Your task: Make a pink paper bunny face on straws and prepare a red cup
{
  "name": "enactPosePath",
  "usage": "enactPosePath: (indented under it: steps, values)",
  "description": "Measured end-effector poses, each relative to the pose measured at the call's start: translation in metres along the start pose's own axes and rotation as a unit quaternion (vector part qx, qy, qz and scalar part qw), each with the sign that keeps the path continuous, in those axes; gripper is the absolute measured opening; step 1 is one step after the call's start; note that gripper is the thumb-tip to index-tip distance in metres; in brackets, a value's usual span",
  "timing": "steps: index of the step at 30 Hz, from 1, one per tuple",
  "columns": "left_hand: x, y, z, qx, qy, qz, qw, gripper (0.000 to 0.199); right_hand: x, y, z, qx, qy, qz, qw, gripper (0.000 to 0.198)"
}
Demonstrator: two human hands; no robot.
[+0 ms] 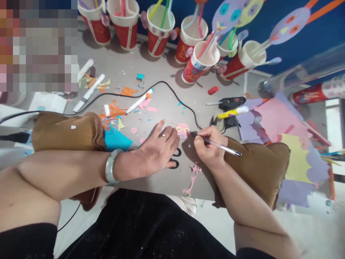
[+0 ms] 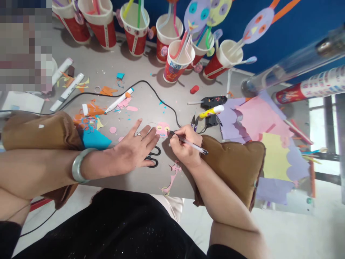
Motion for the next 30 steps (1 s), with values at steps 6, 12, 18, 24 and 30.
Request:
enactPosePath:
  steps: [6, 12, 18, 24, 30]
  values:
    - [0.003, 0.003, 0.004, 0.022, -0.049, 0.010, 0.999, 0.084, 0.001, 0.000, 0.003, 0.009, -0.002, 0.016, 1.000, 0.008]
    - [0.003, 0.002, 0.006, 0.013, -0.056, 0.027, 0.998, 0.085, -0.001, -0.001, 0.007, 0.042, 0.013, 0.033, 0.998, 0.011]
    - [0.005, 0.001, 0.005, 0.021, -0.063, 0.025, 0.997, 0.085, -0.002, -0.002, 0.011, 0.021, 0.007, 0.032, 0.999, 0.012]
    - [0.009, -0.001, 0.005, 0.015, -0.051, 0.010, 0.999, 0.085, -0.002, -0.001, 0.013, 0.011, 0.004, 0.046, 0.999, 0.011]
    - [0.005, -0.002, 0.005, 0.014, -0.048, -0.007, 0.999, 0.082, -0.005, 0.001, 0.014, 0.000, 0.010, 0.055, 0.998, 0.011]
Point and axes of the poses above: each hand's wrist, its own z-axis towards the middle knuckle, its own x-axis out of the back of the hand, y = z × x, the point moved 2 cm from there along z, towards the middle knuckle, and after that the axes turned 9 degrees about x, right-handed, at the moved point
